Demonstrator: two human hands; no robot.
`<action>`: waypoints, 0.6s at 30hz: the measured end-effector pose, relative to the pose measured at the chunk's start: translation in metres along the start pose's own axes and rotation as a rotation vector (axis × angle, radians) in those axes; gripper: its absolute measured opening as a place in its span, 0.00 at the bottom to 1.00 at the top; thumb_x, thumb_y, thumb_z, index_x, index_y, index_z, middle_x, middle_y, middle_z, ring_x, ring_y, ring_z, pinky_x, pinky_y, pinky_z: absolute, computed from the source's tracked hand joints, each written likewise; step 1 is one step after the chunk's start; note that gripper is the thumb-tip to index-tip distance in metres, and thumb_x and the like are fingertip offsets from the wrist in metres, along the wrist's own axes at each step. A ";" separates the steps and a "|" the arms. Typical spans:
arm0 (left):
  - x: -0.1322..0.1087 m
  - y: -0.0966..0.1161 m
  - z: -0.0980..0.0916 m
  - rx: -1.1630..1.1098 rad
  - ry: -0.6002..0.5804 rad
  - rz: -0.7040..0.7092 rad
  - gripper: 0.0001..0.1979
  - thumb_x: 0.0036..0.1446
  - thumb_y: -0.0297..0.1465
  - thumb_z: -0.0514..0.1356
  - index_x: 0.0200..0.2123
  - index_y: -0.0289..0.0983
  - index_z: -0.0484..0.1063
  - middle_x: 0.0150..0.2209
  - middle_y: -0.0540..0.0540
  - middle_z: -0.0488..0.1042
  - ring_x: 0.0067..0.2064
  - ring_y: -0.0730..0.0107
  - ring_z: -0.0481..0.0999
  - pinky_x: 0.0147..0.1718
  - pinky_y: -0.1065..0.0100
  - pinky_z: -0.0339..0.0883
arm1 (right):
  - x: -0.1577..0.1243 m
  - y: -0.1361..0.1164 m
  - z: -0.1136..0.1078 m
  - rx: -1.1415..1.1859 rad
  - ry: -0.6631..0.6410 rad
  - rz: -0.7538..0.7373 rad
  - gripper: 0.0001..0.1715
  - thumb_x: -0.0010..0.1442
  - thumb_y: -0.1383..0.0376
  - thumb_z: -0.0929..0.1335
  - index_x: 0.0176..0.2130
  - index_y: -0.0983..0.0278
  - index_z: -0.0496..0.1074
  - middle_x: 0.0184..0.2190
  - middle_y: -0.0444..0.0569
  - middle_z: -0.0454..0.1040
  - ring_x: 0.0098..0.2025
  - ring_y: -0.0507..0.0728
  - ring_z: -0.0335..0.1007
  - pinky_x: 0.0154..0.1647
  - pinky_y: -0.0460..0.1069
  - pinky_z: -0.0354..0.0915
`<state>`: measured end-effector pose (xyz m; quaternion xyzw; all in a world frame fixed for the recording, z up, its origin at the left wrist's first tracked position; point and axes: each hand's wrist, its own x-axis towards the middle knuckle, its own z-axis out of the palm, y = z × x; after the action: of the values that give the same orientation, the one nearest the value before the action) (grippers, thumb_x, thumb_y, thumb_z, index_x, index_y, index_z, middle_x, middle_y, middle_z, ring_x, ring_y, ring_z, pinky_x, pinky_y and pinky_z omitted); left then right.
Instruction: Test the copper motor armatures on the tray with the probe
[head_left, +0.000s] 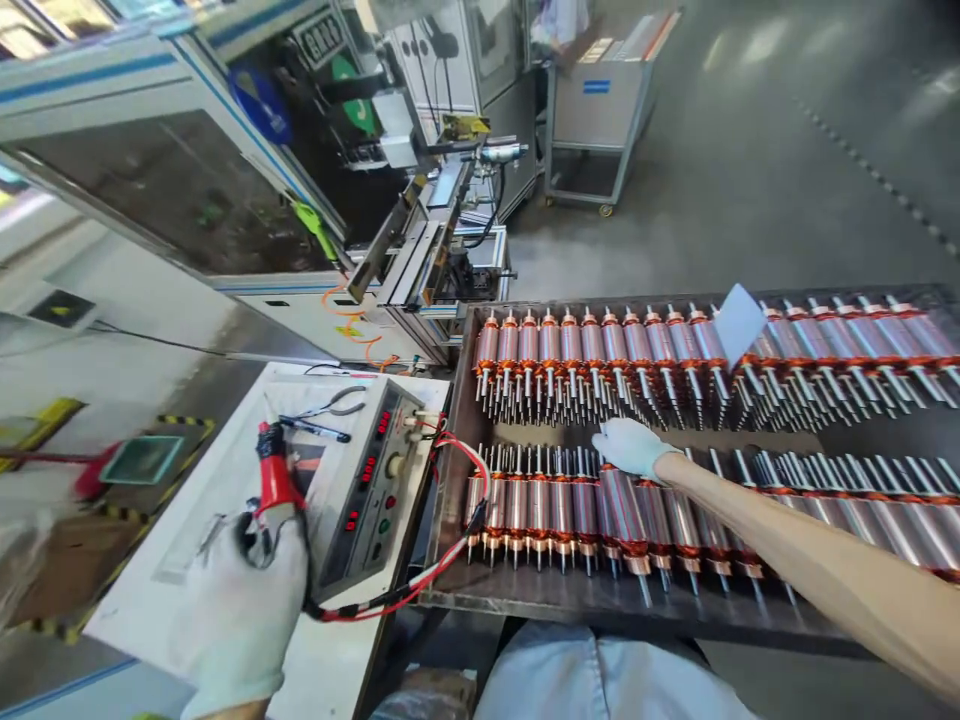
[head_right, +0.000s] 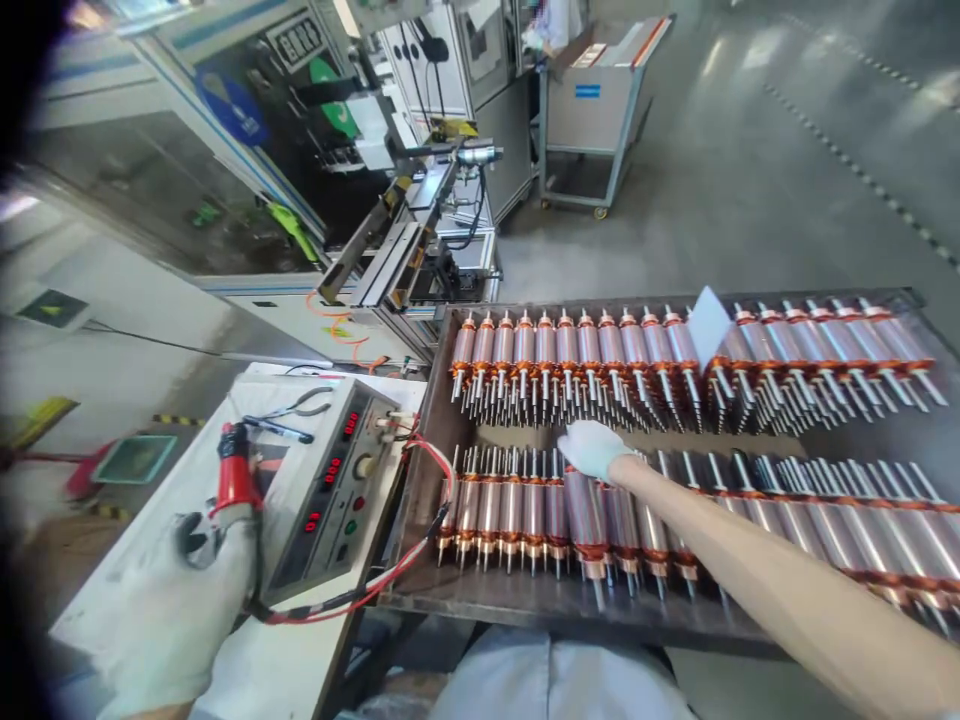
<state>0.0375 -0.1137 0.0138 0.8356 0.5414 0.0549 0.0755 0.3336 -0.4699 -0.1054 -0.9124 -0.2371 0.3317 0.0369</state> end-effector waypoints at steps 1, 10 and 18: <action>-0.012 0.011 -0.001 0.016 0.027 0.050 0.35 0.60 0.51 0.50 0.58 0.29 0.67 0.57 0.19 0.69 0.59 0.20 0.67 0.53 0.29 0.65 | -0.010 -0.008 -0.013 0.010 0.016 -0.032 0.26 0.64 0.59 0.57 0.38 0.73 0.77 0.40 0.68 0.78 0.43 0.65 0.75 0.41 0.54 0.63; -0.216 0.171 0.004 -0.990 -1.057 0.080 0.38 0.52 0.37 0.65 0.65 0.43 0.58 0.59 0.38 0.74 0.54 0.53 0.76 0.54 0.55 0.71 | -0.080 -0.043 -0.080 0.150 0.001 -0.171 0.21 0.60 0.57 0.62 0.32 0.69 0.75 0.33 0.60 0.78 0.32 0.58 0.71 0.31 0.50 0.59; -0.260 0.210 -0.006 -1.332 -1.349 -0.232 0.50 0.47 0.31 0.67 0.69 0.46 0.44 0.33 0.47 0.79 0.22 0.74 0.73 0.25 0.71 0.67 | -0.096 -0.002 -0.074 0.269 -0.153 -0.118 0.16 0.58 0.58 0.61 0.25 0.64 0.67 0.20 0.45 0.66 0.20 0.52 0.55 0.22 0.51 0.52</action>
<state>0.1186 -0.4346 0.0561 0.4178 0.3207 -0.1495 0.8368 0.3152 -0.5054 0.0087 -0.8558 -0.2461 0.4260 0.1599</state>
